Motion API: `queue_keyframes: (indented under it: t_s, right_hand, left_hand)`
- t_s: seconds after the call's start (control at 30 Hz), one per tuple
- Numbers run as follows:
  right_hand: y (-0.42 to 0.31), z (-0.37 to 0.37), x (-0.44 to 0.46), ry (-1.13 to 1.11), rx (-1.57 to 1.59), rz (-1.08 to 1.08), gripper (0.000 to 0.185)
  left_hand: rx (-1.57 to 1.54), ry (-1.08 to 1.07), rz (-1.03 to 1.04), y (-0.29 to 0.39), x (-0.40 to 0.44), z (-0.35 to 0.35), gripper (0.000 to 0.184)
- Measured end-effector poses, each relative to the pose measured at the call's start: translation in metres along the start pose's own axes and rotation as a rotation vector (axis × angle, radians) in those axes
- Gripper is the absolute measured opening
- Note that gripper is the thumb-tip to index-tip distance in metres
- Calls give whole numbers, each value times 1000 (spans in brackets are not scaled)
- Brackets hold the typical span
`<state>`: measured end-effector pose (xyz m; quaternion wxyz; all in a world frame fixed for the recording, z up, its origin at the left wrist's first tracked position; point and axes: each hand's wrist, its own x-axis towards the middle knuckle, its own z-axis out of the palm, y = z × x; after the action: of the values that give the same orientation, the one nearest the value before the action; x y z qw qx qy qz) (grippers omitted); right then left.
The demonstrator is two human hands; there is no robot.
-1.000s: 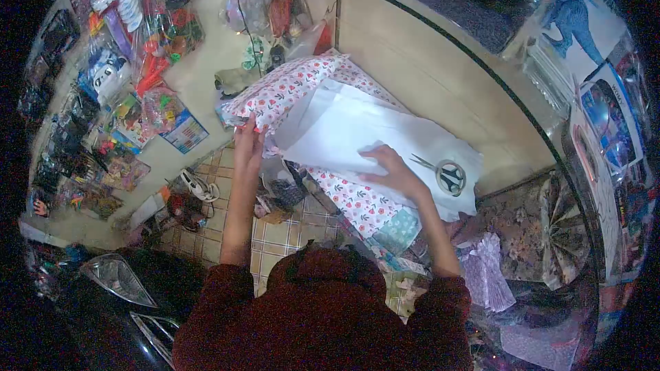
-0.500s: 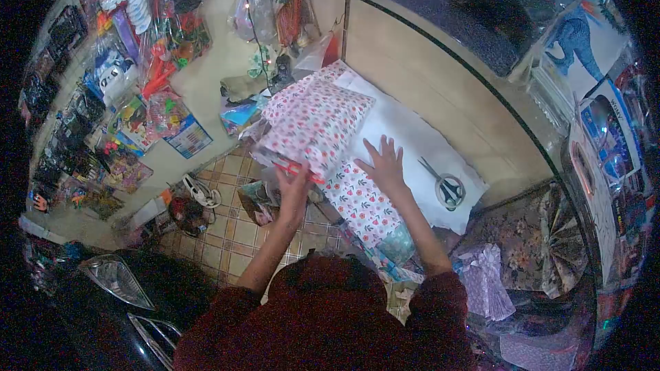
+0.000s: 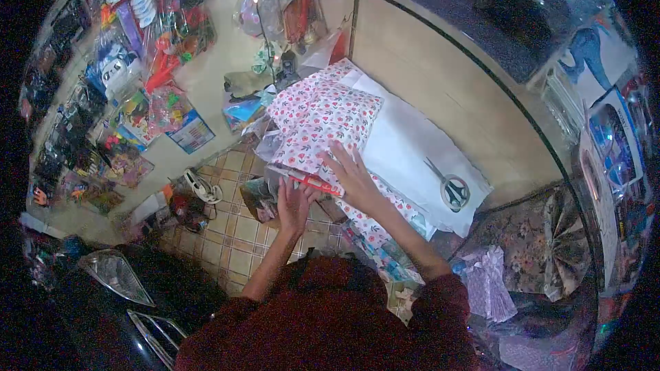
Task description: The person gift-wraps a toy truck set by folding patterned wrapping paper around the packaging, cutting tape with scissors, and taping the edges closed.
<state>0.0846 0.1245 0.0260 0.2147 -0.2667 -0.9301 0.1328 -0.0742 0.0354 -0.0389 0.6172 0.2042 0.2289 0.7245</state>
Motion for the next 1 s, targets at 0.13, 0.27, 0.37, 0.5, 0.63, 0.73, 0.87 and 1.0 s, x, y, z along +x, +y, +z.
queue_keyframes:
  t_s: [0.13, 0.27, 0.37, 0.5, 0.63, 0.73, 0.87, 1.0]
  right_hand:
    - [4, 12, 6, 185, 25, -125, 64]
    - [-1, 25, 4, 178, 13, -207, 60]
    - [-2, 39, 2, 165, 55, -244, 63]
    - [0, 46, -3, 140, 21, -272, 66]
    - [2, 46, -4, 106, -39, -296, 68]
    - [4, 50, -6, 79, -83, -320, 66]
    - [-3, 42, -6, -24, -80, -307, 67]
    - [-7, 32, -10, -102, 10, -286, 71]
  left_hand:
    - [162, -19, 173, -8, -3, 9, 64]
    - [70, 200, 92, 9, 2, 28, 67]
    - [108, 446, 97, 3, 14, 17, 70]
    - [192, 482, 221, -8, 22, 6, 57]
    - [210, 467, 220, -15, 21, -2, 48]
    - [170, 477, 269, -16, 19, -1, 45]
    - [171, 437, 289, -14, 20, -13, 44]
    - [172, 388, 254, -5, 25, -27, 44]
